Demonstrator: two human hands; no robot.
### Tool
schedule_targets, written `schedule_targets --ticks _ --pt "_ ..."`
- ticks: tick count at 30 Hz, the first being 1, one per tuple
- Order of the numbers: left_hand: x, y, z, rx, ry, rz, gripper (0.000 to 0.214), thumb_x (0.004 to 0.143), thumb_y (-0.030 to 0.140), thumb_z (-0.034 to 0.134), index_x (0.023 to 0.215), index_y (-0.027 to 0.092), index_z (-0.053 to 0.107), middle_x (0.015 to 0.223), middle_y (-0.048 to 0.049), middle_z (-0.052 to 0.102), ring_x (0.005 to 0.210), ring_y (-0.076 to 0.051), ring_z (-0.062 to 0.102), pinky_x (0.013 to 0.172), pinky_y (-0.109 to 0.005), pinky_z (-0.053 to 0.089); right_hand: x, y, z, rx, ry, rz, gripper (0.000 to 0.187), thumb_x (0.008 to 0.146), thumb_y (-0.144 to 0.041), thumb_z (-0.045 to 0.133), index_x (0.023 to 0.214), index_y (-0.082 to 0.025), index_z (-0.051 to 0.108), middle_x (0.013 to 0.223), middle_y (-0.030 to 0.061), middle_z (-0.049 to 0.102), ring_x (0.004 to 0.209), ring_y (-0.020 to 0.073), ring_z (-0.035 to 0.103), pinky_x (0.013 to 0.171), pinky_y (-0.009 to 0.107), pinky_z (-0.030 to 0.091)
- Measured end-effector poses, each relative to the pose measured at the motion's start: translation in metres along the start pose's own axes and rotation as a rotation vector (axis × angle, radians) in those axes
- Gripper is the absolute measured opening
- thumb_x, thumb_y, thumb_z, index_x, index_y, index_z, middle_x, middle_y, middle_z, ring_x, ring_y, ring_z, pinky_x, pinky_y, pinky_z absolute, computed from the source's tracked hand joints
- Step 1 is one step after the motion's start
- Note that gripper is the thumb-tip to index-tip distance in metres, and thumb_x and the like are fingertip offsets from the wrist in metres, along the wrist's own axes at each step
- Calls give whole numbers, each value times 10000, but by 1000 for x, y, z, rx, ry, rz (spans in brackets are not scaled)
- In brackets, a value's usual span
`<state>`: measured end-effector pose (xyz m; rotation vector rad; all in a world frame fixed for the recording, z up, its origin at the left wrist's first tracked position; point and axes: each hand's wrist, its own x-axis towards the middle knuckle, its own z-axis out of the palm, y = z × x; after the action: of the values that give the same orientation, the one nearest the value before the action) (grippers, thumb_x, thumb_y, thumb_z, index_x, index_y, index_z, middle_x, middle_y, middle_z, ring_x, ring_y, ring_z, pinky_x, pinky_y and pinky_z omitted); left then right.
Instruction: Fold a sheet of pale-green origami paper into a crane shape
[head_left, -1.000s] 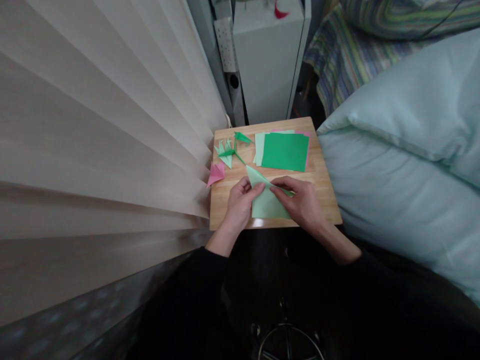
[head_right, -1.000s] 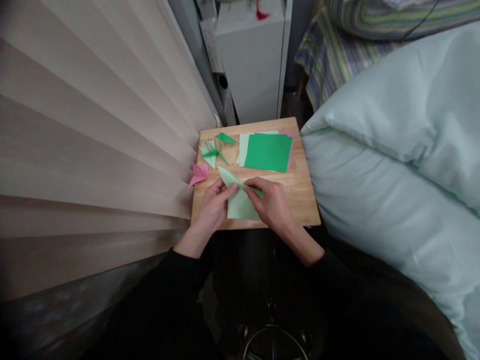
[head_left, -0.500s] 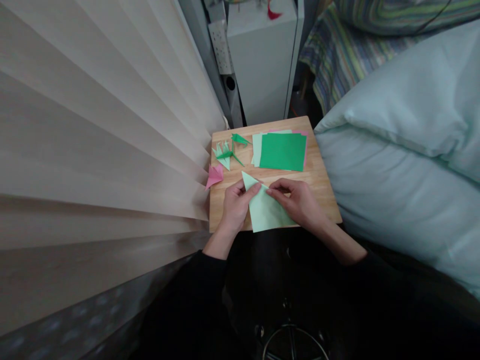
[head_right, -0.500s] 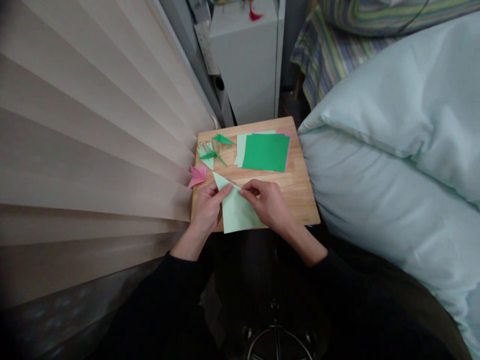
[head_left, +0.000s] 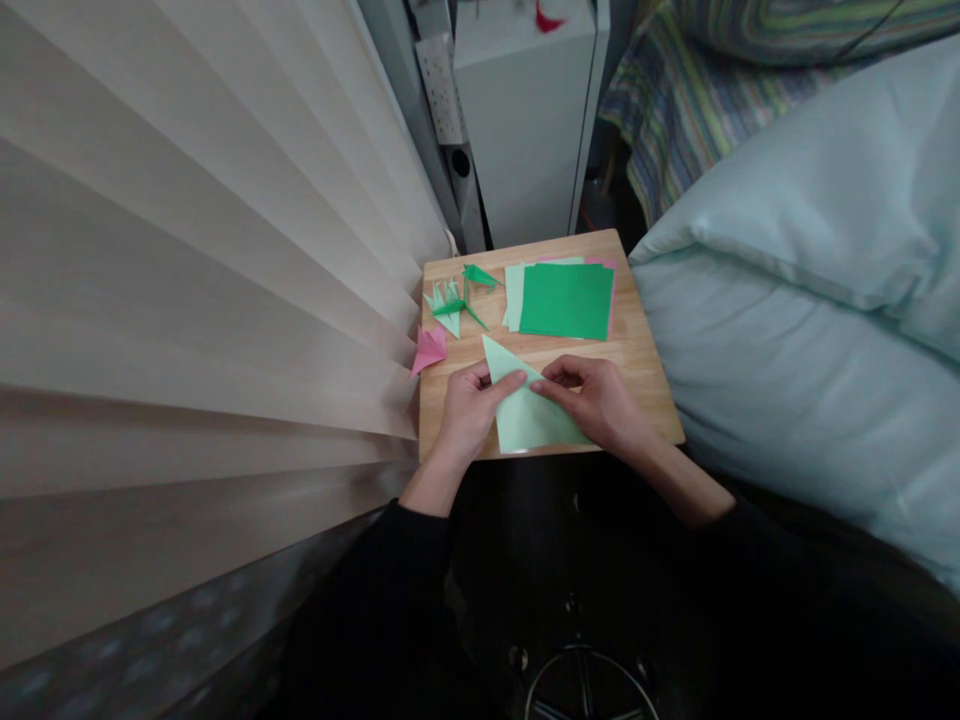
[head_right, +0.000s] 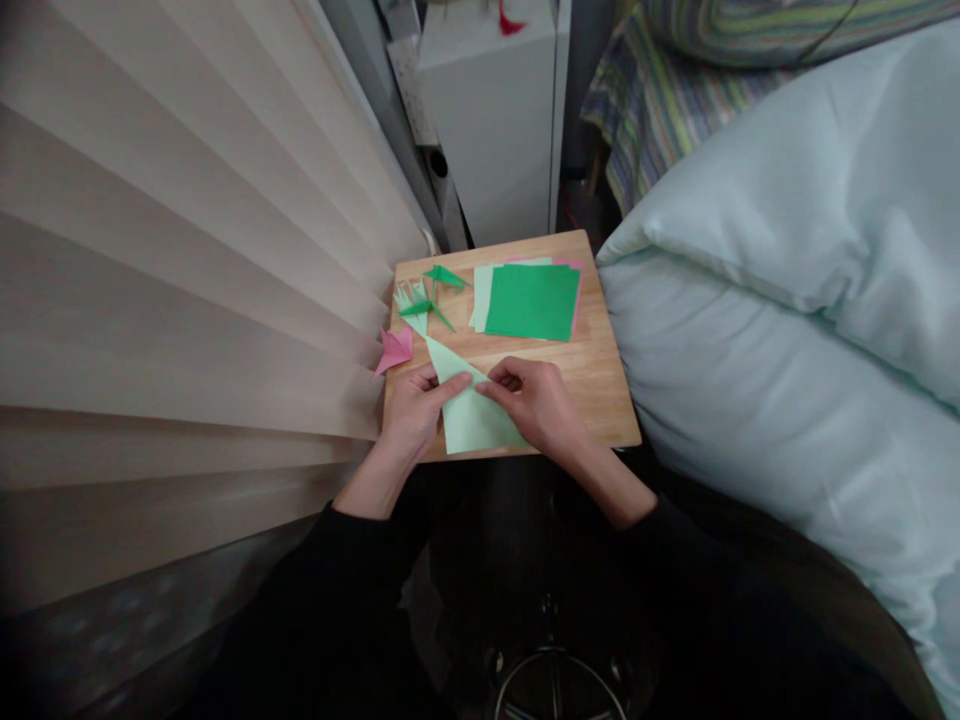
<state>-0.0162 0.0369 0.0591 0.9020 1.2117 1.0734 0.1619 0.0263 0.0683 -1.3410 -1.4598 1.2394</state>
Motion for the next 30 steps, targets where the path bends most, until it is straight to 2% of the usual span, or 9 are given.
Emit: schedule_targets --ticks 2,9,17,19,22,25,28,30 --pt "0 -1 -2 -4 -28 -20 288 633 370 951 793 167 823 800 -44 793 651 -127 651 640 -257 514 0 -2 -1 -19 4 -5 359 846 -532 738 747 -190 697 741 58 742 712 203 666 698 348 508" --pt "1 -3 -3 37 9 -10 316 635 402 951 801 168 820 819 -50 797 657 -134 661 639 -265 520 -1 -6 -1 -13 -8 -10 416 839 -593 733 763 -185 710 762 67 754 722 203 672 712 350 519" --pt "1 -3 -3 54 14 -6 329 621 399 955 793 161 806 805 -45 786 653 -134 642 627 -264 496 -1 -5 -2 -36 -22 -32 357 878 -533 711 761 -196 688 752 56 747 710 199 660 686 338 503" --pt "1 -1 -1 43 3 9 338 624 400 949 809 162 796 823 -44 782 685 -146 651 656 -277 507 -3 -5 -1 -116 -4 -80 299 907 -455 686 744 -207 659 746 47 731 705 194 647 673 330 482" --pt "1 3 1 115 -4 86 314 670 396 920 822 169 766 820 -30 754 744 -154 651 717 -285 510 -6 -4 0 -343 65 -204 234 920 -301 634 705 -223 584 727 35 676 708 189 605 682 329 438" --pt "0 7 4 171 7 159 307 700 388 898 847 182 724 826 -13 722 781 -150 644 753 -277 498 -8 -4 2 -548 100 -293 204 923 -220 586 725 -229 538 758 48 633 741 201 573 696 338 410" --pt "-1 10 6 172 33 173 358 691 409 895 905 193 707 821 1 696 757 -141 619 717 -266 475 -10 -4 4 -629 77 -349 167 943 -197 551 778 -225 546 822 74 633 794 227 582 729 358 429" --pt "-2 11 6 174 20 173 345 702 416 881 891 194 697 791 9 676 740 -137 602 696 -261 461 -11 -5 5 -597 39 -397 139 954 -197 542 818 -219 560 901 94 652 863 244 608 787 378 463"
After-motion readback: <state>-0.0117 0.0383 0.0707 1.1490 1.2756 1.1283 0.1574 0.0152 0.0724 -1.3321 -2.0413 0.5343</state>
